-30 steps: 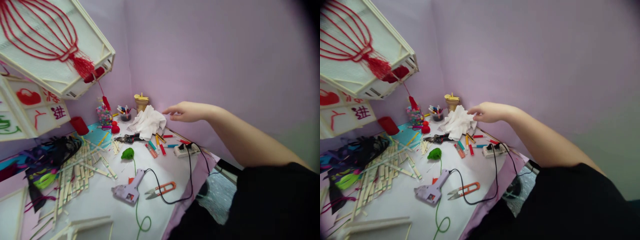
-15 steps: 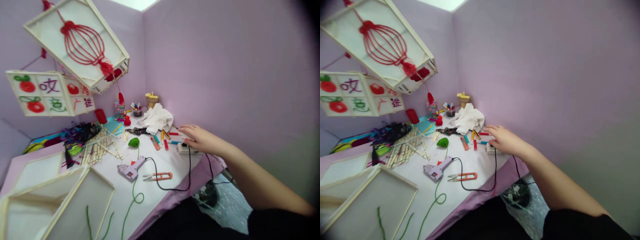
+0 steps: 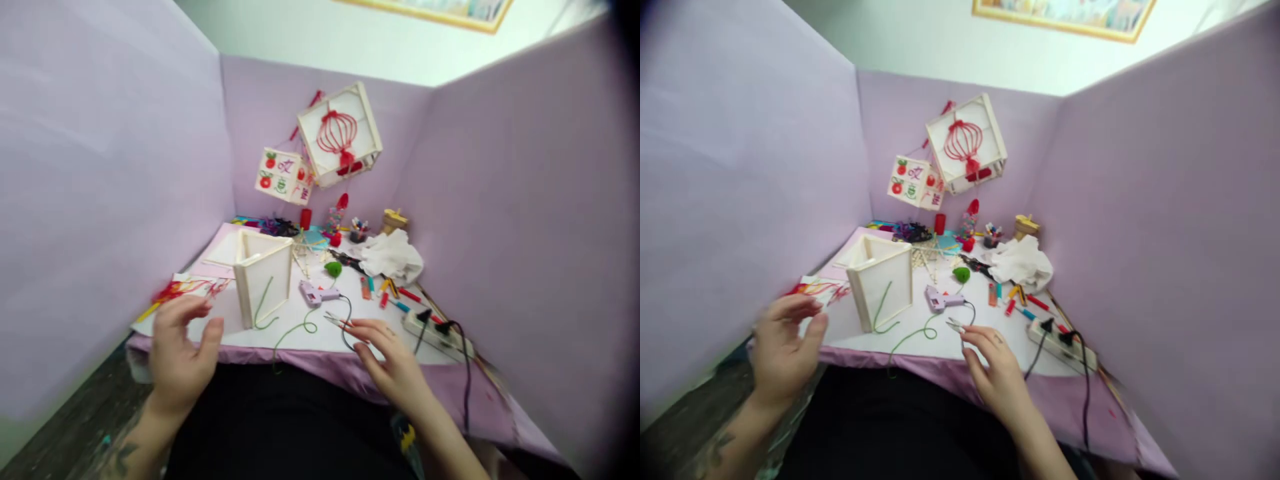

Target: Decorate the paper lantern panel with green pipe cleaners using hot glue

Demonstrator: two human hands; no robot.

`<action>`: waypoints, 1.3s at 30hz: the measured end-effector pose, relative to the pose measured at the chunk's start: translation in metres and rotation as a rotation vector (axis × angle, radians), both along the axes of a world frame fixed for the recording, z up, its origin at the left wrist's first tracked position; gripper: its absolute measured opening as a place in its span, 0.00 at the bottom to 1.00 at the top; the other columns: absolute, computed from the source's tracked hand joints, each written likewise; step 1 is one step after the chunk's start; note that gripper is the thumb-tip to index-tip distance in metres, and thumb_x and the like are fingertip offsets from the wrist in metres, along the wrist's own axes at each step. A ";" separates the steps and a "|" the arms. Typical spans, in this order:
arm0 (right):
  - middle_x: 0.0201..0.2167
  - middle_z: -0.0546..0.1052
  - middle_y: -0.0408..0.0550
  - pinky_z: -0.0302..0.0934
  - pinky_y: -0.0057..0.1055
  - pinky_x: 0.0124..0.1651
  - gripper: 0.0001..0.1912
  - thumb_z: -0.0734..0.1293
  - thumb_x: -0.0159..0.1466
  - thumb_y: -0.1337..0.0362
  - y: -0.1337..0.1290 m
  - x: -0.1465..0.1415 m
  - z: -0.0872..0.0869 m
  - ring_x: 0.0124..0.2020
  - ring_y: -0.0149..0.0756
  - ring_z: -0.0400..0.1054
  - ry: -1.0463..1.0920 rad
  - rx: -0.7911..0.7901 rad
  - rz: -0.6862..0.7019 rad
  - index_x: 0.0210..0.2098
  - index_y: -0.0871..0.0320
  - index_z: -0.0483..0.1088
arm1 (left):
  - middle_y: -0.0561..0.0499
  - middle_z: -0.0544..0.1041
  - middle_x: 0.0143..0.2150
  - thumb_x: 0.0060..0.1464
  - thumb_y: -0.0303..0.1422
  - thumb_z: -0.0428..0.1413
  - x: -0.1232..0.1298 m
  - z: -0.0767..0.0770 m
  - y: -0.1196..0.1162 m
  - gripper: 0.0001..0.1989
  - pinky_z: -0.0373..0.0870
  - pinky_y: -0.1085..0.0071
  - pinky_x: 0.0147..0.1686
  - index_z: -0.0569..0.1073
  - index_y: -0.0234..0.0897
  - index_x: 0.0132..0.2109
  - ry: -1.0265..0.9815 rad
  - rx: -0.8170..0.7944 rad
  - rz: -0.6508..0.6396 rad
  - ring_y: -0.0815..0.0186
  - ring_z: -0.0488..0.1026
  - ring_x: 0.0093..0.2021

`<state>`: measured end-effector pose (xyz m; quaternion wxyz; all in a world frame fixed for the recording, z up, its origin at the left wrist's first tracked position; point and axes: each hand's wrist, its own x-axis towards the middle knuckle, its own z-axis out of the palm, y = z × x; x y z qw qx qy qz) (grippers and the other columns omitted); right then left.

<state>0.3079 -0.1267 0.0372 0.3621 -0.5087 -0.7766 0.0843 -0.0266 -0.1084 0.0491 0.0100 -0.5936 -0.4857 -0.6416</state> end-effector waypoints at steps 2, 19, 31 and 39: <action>0.45 0.77 0.50 0.68 0.51 0.49 0.12 0.58 0.66 0.59 0.006 -0.003 -0.015 0.49 0.49 0.71 0.046 0.031 -0.025 0.43 0.42 0.71 | 0.50 0.72 0.39 0.50 0.32 0.60 0.006 0.005 0.006 0.13 0.72 0.68 0.40 0.71 0.37 0.44 -0.078 0.027 -0.003 0.67 0.73 0.38; 0.41 0.77 0.53 0.62 0.39 0.50 0.11 0.61 0.66 0.68 0.051 -0.067 -0.039 0.46 0.43 0.67 -0.231 -0.121 0.070 0.43 0.58 0.73 | 0.57 0.64 0.21 0.57 0.44 0.54 -0.054 -0.059 -0.003 0.15 0.65 0.74 0.25 0.68 0.36 0.31 -0.494 -0.318 -0.149 0.71 0.65 0.22; 0.43 0.76 0.62 0.57 0.32 0.44 0.21 0.60 0.58 0.80 0.145 -0.048 -0.027 0.45 0.46 0.69 -0.577 -0.309 -0.054 0.49 0.67 0.70 | 0.46 0.77 0.43 0.54 0.41 0.57 -0.067 -0.081 -0.006 0.11 0.73 0.64 0.44 0.73 0.38 0.38 -0.046 -0.378 -0.062 0.60 0.76 0.43; 0.52 0.72 0.60 0.58 0.33 0.53 0.29 0.58 0.59 0.79 0.141 -0.030 -0.041 0.51 0.42 0.67 -0.438 -0.251 -0.085 0.60 0.65 0.62 | 0.45 0.75 0.42 0.53 0.40 0.56 -0.029 -0.083 0.021 0.15 0.73 0.63 0.37 0.72 0.36 0.45 0.127 -0.407 -0.094 0.59 0.74 0.40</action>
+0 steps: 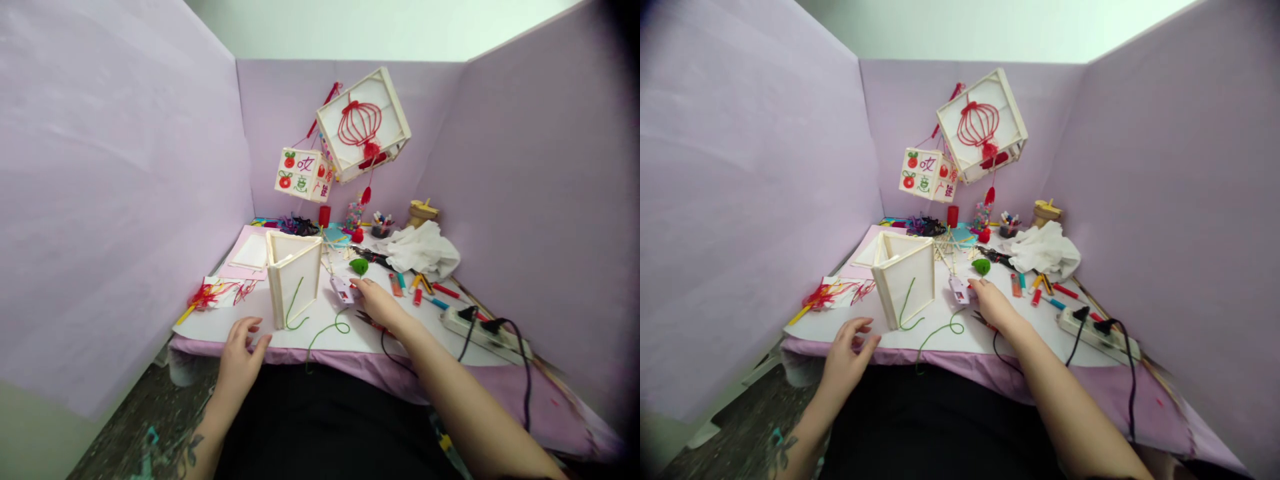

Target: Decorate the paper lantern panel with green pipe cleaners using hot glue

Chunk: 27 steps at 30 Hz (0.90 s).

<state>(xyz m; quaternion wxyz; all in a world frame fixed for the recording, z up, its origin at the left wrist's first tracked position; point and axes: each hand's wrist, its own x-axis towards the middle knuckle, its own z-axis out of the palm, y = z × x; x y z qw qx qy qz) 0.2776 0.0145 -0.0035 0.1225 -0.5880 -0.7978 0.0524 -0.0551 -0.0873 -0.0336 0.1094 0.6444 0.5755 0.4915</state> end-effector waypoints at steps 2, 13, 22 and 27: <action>0.51 0.73 0.58 0.58 0.34 0.54 0.28 0.59 0.59 0.77 -0.004 0.009 0.005 0.52 0.41 0.67 0.085 0.057 -0.016 0.59 0.62 0.63 | 0.45 0.73 0.41 0.51 0.41 0.57 0.009 -0.003 0.010 0.19 0.73 0.62 0.37 0.70 0.35 0.47 0.042 -0.035 -0.001 0.60 0.73 0.38; 0.45 0.72 0.57 0.63 0.46 0.52 0.27 0.58 0.61 0.73 -0.037 0.028 0.019 0.48 0.48 0.66 0.307 0.558 -0.069 0.60 0.58 0.63 | 0.51 0.67 0.29 0.56 0.39 0.55 0.032 0.009 0.028 0.10 0.68 0.65 0.33 0.67 0.38 0.30 0.147 0.147 0.104 0.63 0.66 0.29; 0.49 0.75 0.53 0.62 0.45 0.54 0.22 0.68 0.61 0.60 -0.068 0.054 0.015 0.49 0.44 0.70 1.079 0.451 -0.171 0.54 0.55 0.68 | 0.43 0.75 0.42 0.58 0.31 0.52 0.108 0.021 0.017 0.08 0.69 0.62 0.42 0.71 0.37 0.44 0.545 -0.229 -0.349 0.56 0.74 0.43; 0.45 0.77 0.48 0.62 0.41 0.54 0.24 0.75 0.54 0.61 -0.091 0.086 0.019 0.45 0.39 0.72 1.397 0.553 -0.236 0.50 0.54 0.71 | 0.45 0.74 0.34 0.59 0.27 0.49 0.147 0.037 0.061 0.06 0.66 0.65 0.34 0.69 0.37 0.34 0.563 -0.293 -0.399 0.59 0.73 0.34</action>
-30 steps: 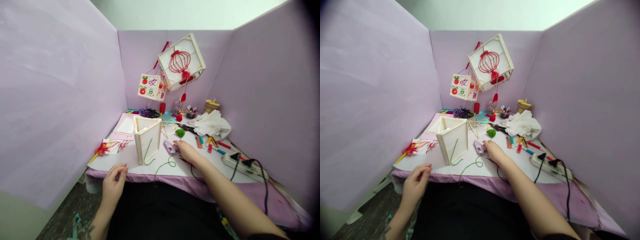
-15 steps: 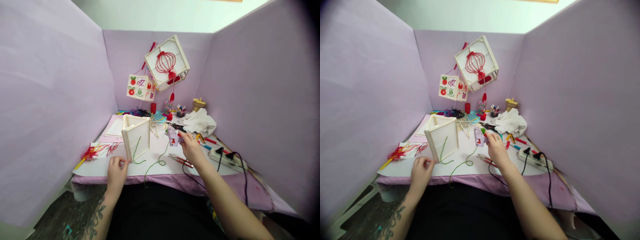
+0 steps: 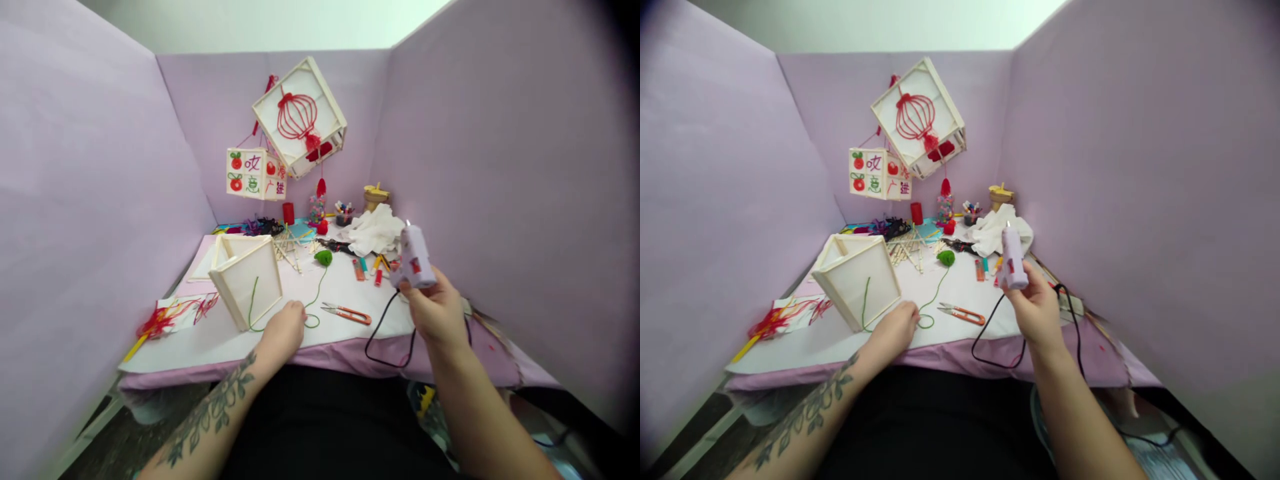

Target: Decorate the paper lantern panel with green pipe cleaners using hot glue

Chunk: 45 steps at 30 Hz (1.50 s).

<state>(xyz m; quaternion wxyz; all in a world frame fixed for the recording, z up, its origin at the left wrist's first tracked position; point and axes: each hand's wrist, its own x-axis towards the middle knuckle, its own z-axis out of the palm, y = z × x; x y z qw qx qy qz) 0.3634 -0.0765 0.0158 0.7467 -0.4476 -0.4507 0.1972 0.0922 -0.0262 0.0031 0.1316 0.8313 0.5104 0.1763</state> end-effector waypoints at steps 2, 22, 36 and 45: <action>0.43 0.78 0.47 0.63 0.42 0.54 0.23 0.75 0.53 0.61 -0.009 0.008 0.006 0.43 0.39 0.73 0.033 0.032 -0.057 0.48 0.54 0.72 | 0.48 0.74 0.31 0.58 0.26 0.48 0.023 0.023 0.024 0.08 0.66 0.67 0.36 0.66 0.38 0.31 -0.193 0.033 -0.044 0.62 0.72 0.34; 0.30 0.74 0.46 0.65 0.36 0.37 0.16 0.69 0.51 0.63 -0.021 -0.053 -0.006 0.31 0.36 0.67 0.331 -0.179 0.381 0.41 0.56 0.73 | 0.51 0.68 0.27 0.64 0.42 0.42 -0.076 -0.017 -0.058 0.17 0.67 0.69 0.31 0.65 0.39 0.31 -0.630 0.323 0.190 0.66 0.68 0.28; 0.19 0.66 0.41 0.56 0.29 0.26 0.18 0.74 0.53 0.55 -0.022 -0.141 -0.020 0.22 0.30 0.59 0.440 -0.471 1.023 0.36 0.61 0.75 | 0.44 0.77 0.36 0.59 0.38 0.48 -0.115 -0.031 -0.021 0.11 0.70 0.60 0.41 0.72 0.36 0.39 -0.249 0.253 0.395 0.57 0.74 0.37; 0.20 0.70 0.43 0.56 0.30 0.29 0.15 0.73 0.54 0.56 -0.019 -0.132 -0.028 0.24 0.32 0.63 0.364 -0.461 0.889 0.37 0.59 0.74 | 0.45 0.73 0.36 0.60 0.40 0.49 -0.108 -0.027 -0.013 0.11 0.69 0.63 0.39 0.68 0.37 0.40 -0.204 0.310 0.333 0.59 0.73 0.37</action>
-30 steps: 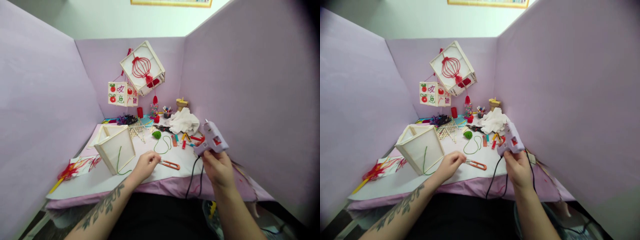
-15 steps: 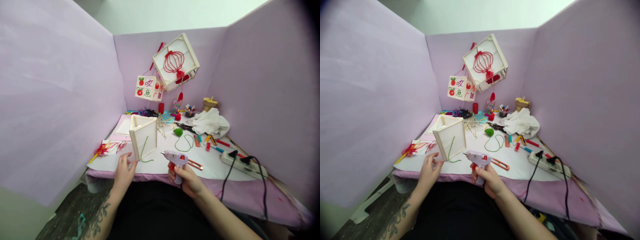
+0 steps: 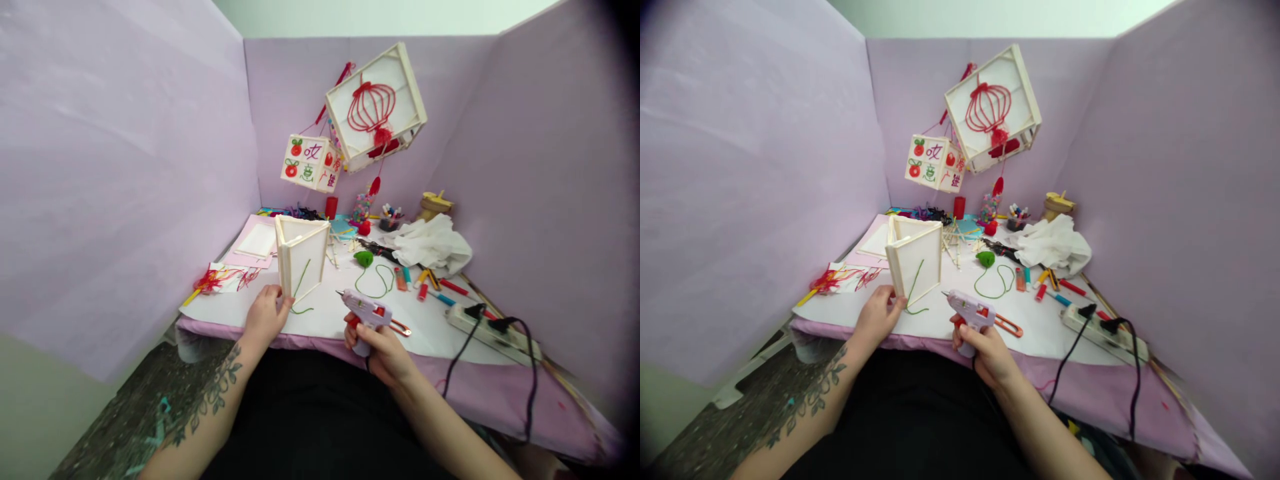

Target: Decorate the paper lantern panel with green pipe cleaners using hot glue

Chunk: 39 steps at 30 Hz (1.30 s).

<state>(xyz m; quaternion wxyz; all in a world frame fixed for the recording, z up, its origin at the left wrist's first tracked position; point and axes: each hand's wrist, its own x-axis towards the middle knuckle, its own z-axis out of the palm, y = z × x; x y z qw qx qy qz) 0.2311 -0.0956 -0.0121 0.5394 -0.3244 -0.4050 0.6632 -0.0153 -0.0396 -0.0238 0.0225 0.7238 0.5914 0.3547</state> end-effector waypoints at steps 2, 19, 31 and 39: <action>0.21 0.71 0.43 0.57 0.30 0.29 0.16 0.73 0.54 0.56 0.000 0.000 -0.002 0.24 0.32 0.63 -0.002 0.001 -0.006 0.37 0.60 0.74 | 0.46 0.73 0.37 0.59 0.42 0.50 0.003 0.006 0.001 0.13 0.69 0.64 0.38 0.67 0.37 0.42 -0.026 0.044 0.028 0.59 0.72 0.36; 0.24 0.73 0.46 0.62 0.31 0.28 0.21 0.74 0.52 0.48 0.009 0.007 0.016 0.24 0.33 0.66 -0.095 0.036 -0.033 0.35 0.59 0.75 | 0.54 0.69 0.20 0.53 0.42 0.52 0.015 0.070 0.014 0.13 0.60 0.72 0.26 0.67 0.38 0.27 -0.348 -0.053 0.132 0.67 0.68 0.23; 0.26 0.75 0.46 0.63 0.32 0.33 0.15 0.70 0.58 0.51 0.013 -0.023 0.024 0.30 0.38 0.68 -0.465 0.299 -0.131 0.33 0.56 0.75 | 0.59 0.62 0.14 0.52 0.45 0.53 0.008 0.056 0.011 0.16 0.54 0.76 0.16 0.65 0.37 0.26 -0.773 -0.180 -0.010 0.72 0.60 0.15; 0.29 0.77 0.50 0.62 0.29 0.28 0.20 0.69 0.59 0.46 -0.007 -0.029 -0.009 0.25 0.33 0.68 -0.100 0.079 0.139 0.34 0.59 0.74 | 0.58 0.66 0.17 0.53 0.45 0.54 0.022 0.059 0.000 0.16 0.58 0.75 0.19 0.67 0.37 0.27 -0.713 -0.126 0.038 0.71 0.63 0.17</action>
